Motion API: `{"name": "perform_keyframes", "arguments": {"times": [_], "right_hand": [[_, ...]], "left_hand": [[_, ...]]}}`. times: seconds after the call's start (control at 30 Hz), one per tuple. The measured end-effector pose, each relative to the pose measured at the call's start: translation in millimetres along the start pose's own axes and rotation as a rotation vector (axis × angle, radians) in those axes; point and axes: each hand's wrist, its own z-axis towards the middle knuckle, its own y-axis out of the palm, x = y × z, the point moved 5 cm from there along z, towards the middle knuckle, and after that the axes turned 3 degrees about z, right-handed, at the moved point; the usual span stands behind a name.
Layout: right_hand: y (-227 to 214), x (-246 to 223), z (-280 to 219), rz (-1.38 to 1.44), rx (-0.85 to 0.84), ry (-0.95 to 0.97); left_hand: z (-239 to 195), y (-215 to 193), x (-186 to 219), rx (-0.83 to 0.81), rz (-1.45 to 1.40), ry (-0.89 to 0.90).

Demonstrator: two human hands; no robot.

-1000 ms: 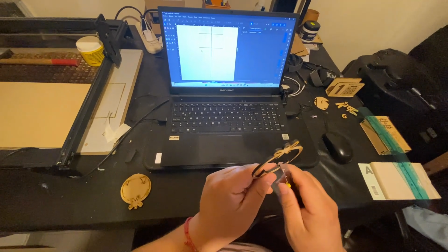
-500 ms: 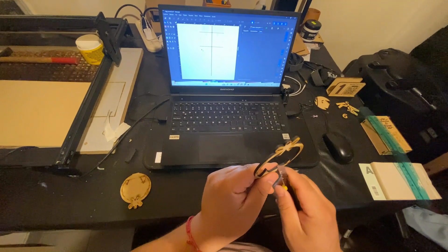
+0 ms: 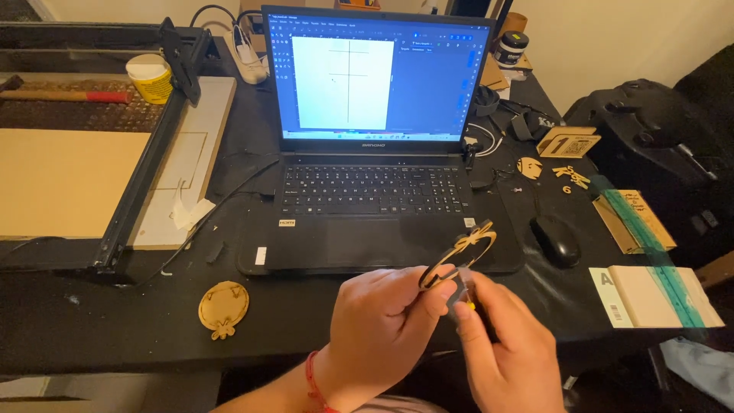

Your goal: Assembling and refining laser-cut wooden ornaments using a utility knife at a workstation.

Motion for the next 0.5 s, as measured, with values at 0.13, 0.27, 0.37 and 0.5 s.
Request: {"name": "perform_keyframes", "arguments": {"times": [0.13,0.27,0.37,0.5], "right_hand": [[2,-7,-2,0.060,-0.049,-0.020],[-1,-2,0,0.043,0.006,0.011],[0,-6,-1,0.045,-0.020,-0.004],[0,4,-2,0.020,0.003,-0.011]], "left_hand": [[1,0,2,0.026,0.039,0.041],[3,-4,6,0.066,0.068,0.119],[3,-3,6,0.077,0.072,0.143],[1,-2,4,0.097,0.106,0.169]]}}
